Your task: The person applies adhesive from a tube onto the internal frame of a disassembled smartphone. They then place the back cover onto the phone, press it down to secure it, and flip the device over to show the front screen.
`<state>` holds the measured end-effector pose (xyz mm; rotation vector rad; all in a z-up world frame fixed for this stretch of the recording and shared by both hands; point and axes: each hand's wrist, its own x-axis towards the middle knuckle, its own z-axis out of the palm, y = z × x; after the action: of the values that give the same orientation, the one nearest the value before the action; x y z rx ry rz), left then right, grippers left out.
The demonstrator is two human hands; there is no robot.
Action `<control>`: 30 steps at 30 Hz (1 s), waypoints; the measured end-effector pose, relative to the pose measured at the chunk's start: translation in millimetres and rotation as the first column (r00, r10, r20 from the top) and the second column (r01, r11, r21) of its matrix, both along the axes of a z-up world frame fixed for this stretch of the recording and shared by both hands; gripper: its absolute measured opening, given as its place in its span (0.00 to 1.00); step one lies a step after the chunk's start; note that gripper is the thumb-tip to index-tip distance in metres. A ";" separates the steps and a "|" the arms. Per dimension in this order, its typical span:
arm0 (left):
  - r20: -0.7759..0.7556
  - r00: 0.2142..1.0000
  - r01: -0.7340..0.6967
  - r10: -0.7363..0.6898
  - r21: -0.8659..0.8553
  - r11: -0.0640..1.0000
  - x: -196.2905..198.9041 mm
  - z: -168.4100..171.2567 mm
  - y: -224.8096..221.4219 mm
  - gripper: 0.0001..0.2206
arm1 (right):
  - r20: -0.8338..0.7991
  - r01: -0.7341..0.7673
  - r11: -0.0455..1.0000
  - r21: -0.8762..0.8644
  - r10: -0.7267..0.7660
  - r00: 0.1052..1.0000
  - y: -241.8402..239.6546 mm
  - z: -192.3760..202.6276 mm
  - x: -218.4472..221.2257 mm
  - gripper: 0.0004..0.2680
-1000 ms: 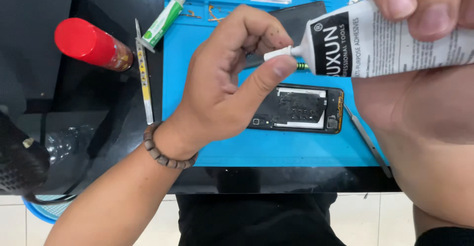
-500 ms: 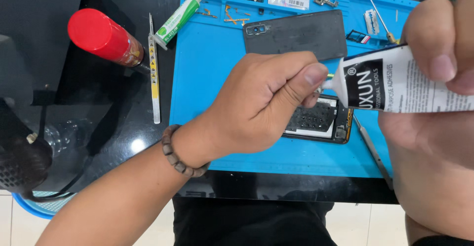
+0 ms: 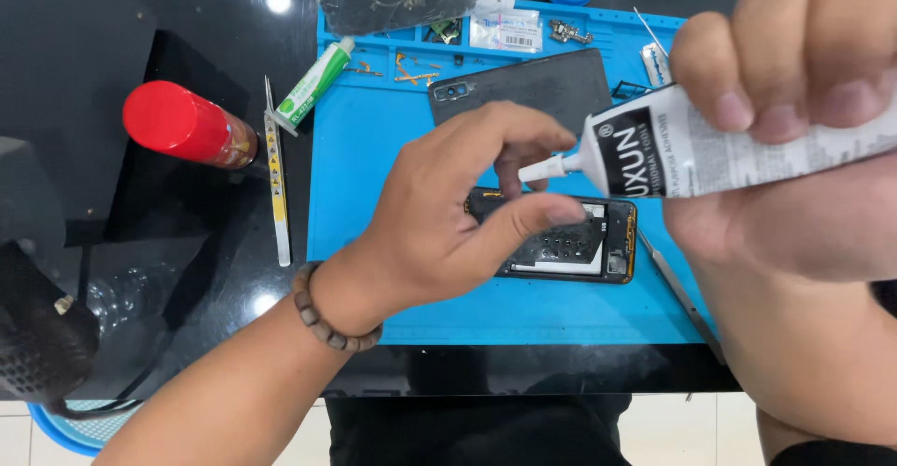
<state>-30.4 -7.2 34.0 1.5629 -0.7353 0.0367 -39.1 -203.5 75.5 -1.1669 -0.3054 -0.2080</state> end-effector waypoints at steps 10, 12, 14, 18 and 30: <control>0.021 0.994 0.108 -0.107 -0.014 0.994 -8.4 4.0 -2.7 0.16 | 0.117 -0.092 0.989 -0.113 0.105 0.987 4.1 14.8 -4.4 0.02; -0.135 0.968 0.208 -0.212 -0.046 0.977 -10.3 3.3 -2.8 0.17 | 0.108 -0.095 0.986 -0.139 0.111 0.988 0.8 20.3 -3.6 0.04; -0.460 0.722 0.372 -0.517 -0.372 0.850 -11.7 -1.1 -3.7 0.17 | 0.197 -0.232 0.955 -0.186 0.268 0.943 -3.4 23.4 2.0 0.07; -0.291 0.897 0.305 -0.332 -0.136 0.943 -11.4 8.8 -2.1 0.18 | 0.206 -0.208 0.954 -0.216 0.253 0.945 -5.7 22.7 1.6 0.06; 0.092 0.995 0.052 -0.046 -0.066 0.996 -15.5 13.5 -4.9 0.15 | 0.077 -0.090 0.944 -0.319 0.121 0.990 -4.7 33.7 -5.4 0.11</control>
<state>-45.8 -12.1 47.5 1.4847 -0.8350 0.0956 -44.5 -208.2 109.2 -1.4544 -0.4984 -0.1235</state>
